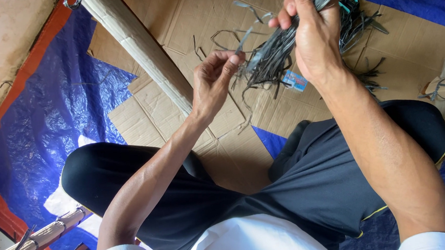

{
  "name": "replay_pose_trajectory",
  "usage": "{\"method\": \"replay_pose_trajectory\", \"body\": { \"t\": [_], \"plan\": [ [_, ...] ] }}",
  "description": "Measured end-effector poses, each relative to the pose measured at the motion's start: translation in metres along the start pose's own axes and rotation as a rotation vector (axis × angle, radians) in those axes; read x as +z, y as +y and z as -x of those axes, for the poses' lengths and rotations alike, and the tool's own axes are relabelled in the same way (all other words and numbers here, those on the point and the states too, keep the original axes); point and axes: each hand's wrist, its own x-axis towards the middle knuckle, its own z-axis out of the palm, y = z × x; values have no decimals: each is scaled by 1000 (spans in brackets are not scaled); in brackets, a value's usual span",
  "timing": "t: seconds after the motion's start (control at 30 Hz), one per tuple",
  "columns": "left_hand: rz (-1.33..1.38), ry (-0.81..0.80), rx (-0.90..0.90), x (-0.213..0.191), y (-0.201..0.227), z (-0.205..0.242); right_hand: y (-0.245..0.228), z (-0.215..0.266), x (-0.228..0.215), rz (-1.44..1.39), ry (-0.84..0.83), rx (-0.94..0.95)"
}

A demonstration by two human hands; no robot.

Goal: The person organizes and ties a group of synthetic strips into a bundle.

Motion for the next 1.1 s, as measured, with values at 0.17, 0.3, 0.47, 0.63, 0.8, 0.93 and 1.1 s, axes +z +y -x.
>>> {"method": "replay_pose_trajectory", "body": {
  "t": [0.17, 0.3, 0.47, 0.63, 0.8, 0.93, 1.1],
  "plan": [
    [-27, 77, 9, -5, 2, -1, 5, 0, 0, 54, 77, 34],
    [-11, 96, -1, -2, 6, -1, 0, 1, 16, 69, 55, 173],
    [14, 74, 0, -1, 8, 1, -13, 3, 32, 153, -57, 179],
    [58, -3, -9, 3, 6, 5, -15, 4, 34, 155, -145, 267],
    [102, -66, -38, 2, -6, 5, -12, 1, 21, 64, -60, 223],
    [18, -69, -37, 2, -5, 6, -15, 1, 20, 44, -65, 186],
    [8, -112, -68, 3, -13, 9, -20, -3, 15, 68, 81, 148]
  ]
}}
